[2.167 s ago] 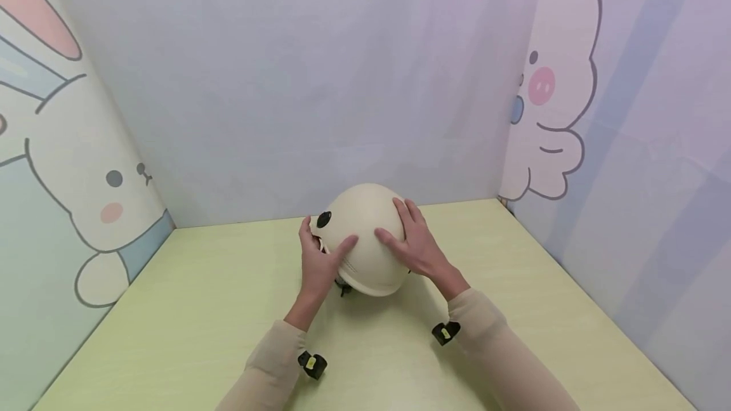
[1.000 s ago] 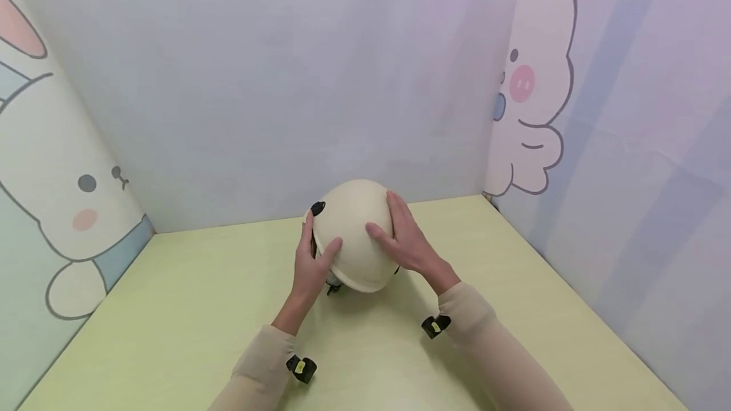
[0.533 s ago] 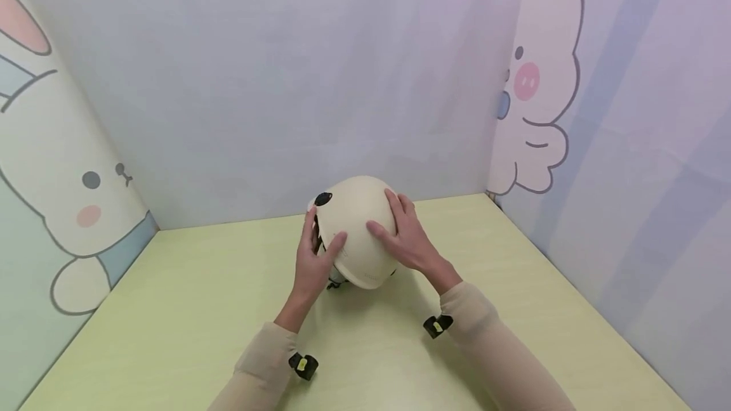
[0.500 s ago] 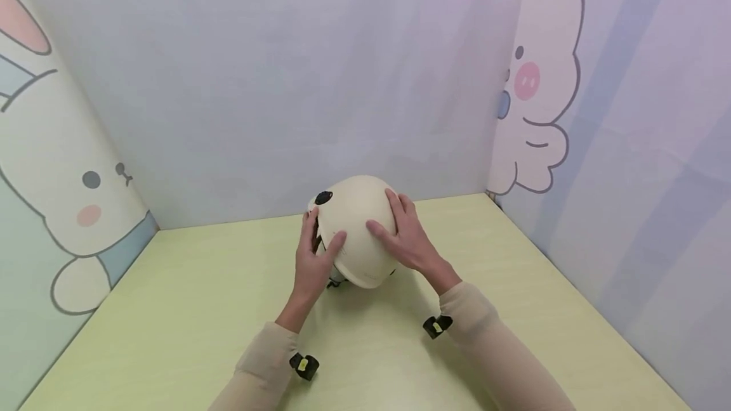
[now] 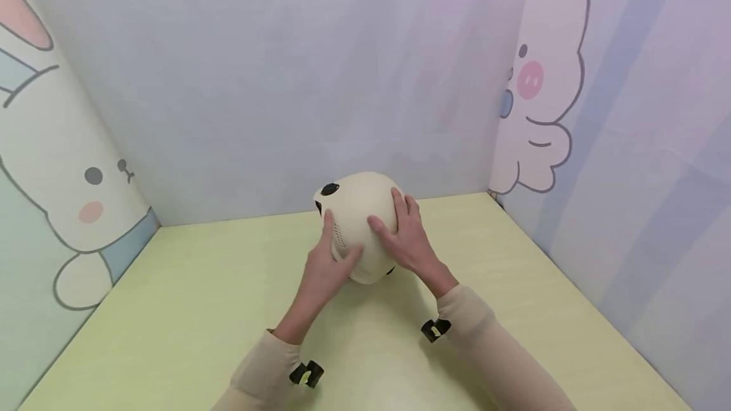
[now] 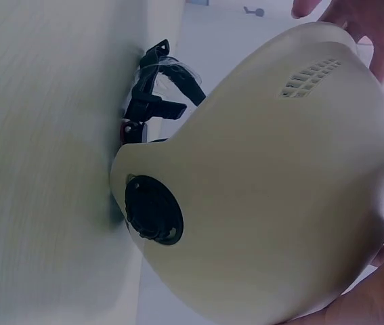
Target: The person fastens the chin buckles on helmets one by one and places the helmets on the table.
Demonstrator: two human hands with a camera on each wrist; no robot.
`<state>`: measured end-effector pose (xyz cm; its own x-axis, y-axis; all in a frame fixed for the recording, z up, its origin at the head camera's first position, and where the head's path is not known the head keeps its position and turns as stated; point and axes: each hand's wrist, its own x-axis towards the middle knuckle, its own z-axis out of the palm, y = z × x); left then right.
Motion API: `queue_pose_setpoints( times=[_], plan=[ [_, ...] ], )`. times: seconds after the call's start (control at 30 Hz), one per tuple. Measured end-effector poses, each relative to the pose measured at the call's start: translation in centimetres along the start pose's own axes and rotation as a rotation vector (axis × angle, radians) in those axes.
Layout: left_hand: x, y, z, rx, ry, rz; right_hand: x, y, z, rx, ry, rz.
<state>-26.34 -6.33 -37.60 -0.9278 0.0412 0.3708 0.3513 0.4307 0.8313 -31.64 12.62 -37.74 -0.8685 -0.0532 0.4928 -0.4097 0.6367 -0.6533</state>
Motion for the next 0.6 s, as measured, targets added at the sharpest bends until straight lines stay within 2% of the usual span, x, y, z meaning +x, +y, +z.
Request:
queue_pose_setpoints(
  times=[0.07, 0.13, 0.23, 0.37, 0.47, 0.6],
  plan=[
    [-0.2, 0.4, -0.1, -0.021, -0.072, -0.023, 0.0, 0.0, 0.0, 0.003, -0.004, 0.004],
    [-0.3, 0.5, 0.0, -0.06, -0.097, -0.024, 0.0, 0.1, 0.0, 0.006, 0.001, 0.01],
    [-0.7, 0.3, 0.1, -0.054, -0.059, -0.016, 0.0, 0.2, 0.2, 0.021, 0.005, 0.025],
    [-1.9, -0.7, 0.3, -0.081, 0.029, 0.0, -0.1, 0.2, 0.7, 0.029, -0.025, 0.044],
    [-2.4, -1.5, 0.8, -0.164, 0.069, 0.018, -0.1, 0.1, 0.7, 0.028, -0.018, 0.044],
    [-2.3, -1.9, 1.6, -0.278, 0.1, 0.041, 0.0, 0.1, 0.4, 0.032, 0.026, 0.048]
  ],
)
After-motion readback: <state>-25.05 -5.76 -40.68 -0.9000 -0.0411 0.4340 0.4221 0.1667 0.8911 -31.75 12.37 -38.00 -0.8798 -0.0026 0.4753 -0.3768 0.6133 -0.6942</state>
